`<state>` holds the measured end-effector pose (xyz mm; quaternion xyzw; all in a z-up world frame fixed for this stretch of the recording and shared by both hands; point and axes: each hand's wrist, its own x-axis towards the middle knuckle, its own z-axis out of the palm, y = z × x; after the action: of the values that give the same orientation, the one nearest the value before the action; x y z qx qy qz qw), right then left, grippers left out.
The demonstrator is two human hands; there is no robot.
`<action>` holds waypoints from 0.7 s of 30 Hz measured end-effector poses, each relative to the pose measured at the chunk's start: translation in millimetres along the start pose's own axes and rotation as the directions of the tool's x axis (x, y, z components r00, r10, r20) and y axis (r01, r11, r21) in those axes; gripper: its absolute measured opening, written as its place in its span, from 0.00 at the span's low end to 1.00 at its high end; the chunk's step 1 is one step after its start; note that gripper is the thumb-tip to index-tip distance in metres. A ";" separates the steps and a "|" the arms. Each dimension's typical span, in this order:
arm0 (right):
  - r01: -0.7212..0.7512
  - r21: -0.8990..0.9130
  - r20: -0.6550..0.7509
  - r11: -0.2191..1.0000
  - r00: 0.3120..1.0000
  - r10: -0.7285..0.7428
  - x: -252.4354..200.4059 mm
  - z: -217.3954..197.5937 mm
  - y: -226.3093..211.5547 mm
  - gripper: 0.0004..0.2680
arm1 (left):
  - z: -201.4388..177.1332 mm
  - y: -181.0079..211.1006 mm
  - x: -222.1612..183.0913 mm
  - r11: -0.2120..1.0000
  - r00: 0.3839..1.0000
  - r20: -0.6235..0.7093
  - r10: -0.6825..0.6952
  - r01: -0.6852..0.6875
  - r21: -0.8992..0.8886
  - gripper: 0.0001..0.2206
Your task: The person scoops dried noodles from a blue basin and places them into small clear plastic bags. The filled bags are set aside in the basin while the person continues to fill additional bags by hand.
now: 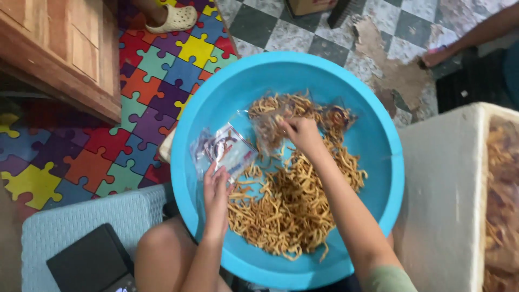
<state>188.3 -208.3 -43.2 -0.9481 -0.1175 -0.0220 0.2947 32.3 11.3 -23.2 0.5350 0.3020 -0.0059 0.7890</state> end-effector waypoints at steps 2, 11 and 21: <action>0.020 0.048 -0.039 0.999 0.999 -0.018 41.5 25.2 5.3 0.09 | 4.4 19.2 -5.0 1.000 0.999 -0.037 0.016 -0.015 0.016 0.23; 0.129 -0.028 -0.524 0.991 0.843 -0.124 69.3 69.7 7.4 0.11 | 4.3 19.3 10.4 0.984 0.992 -0.122 -0.040 0.060 0.167 0.22; -0.251 -0.046 0.344 0.967 0.905 0.252 -33.9 200.8 35.4 0.11 | -12.2 -10.6 20.1 0.977 0.994 -0.110 -0.009 0.032 0.210 0.24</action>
<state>158.2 -130.4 -232.3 -0.9444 -0.0443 0.1834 0.2692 39.5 23.4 -44.8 0.6122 0.3477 -0.0169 0.7100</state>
